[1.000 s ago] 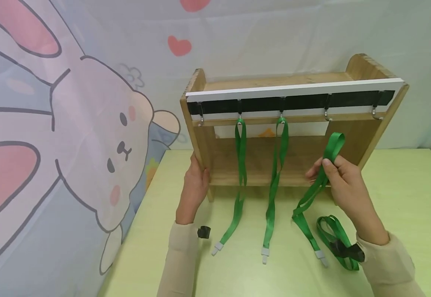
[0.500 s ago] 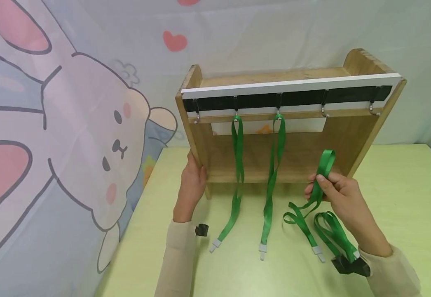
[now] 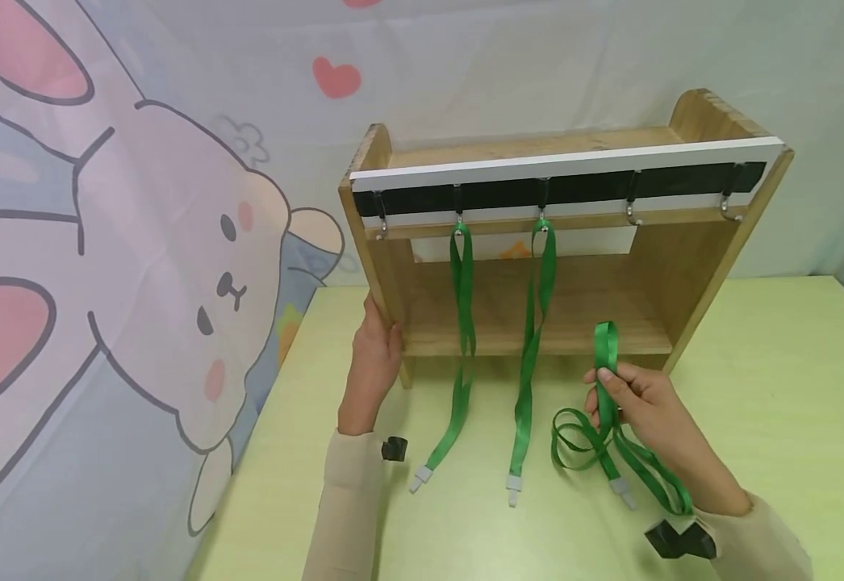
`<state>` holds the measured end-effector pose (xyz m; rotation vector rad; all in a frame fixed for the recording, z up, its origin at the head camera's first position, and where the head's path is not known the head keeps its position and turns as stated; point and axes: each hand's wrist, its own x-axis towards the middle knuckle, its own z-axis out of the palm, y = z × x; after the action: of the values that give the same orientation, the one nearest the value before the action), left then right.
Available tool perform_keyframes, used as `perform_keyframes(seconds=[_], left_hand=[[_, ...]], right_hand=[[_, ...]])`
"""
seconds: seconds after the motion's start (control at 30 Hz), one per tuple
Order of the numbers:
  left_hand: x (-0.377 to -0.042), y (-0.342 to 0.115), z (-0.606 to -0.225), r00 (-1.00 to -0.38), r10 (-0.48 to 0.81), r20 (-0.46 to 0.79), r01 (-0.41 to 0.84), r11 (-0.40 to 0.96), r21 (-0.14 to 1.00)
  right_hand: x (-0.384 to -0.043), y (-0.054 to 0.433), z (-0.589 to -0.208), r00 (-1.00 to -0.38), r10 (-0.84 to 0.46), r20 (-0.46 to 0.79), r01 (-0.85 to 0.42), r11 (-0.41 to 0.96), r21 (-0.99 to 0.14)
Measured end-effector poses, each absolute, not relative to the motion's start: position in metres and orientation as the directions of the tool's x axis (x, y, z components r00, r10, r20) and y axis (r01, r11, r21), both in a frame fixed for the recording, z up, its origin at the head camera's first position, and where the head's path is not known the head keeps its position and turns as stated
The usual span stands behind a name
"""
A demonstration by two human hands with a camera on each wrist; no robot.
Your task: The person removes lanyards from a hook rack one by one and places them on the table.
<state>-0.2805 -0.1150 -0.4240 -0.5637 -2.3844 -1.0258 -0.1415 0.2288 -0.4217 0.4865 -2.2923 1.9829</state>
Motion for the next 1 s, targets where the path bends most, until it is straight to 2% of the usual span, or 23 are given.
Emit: perform_keyframes(seconds=[0.33,0.6,0.8,1.0], left_hand=[[-0.280,-0.114,-0.424,-0.789,0.176,0.588,0.542,0.649,0.533],[-0.282,-0.116,-0.425,-0.779,0.182,0.600,0.552,0.652,0.519],[-0.283,-0.116,-0.426,-0.799,0.175,0.575,0.534,0.646,0.545],[-0.283,-0.115,-0.425,-0.816,0.181,0.549,0.524,0.632,0.572]], right_hand=[[-0.138,0.220,-0.459,-0.962,-0.246,0.117,-0.160,0.165,-0.973],[-0.137,0.222,-0.471,-0.959,-0.250,0.137,-0.189,0.199,-0.962],[-0.139,0.222,-0.482,-0.968,-0.220,0.123,-0.188,0.304,-0.934],[-0.140,0.218,-0.488,-0.990,-0.124,0.060,-0.115,0.505,-0.855]])
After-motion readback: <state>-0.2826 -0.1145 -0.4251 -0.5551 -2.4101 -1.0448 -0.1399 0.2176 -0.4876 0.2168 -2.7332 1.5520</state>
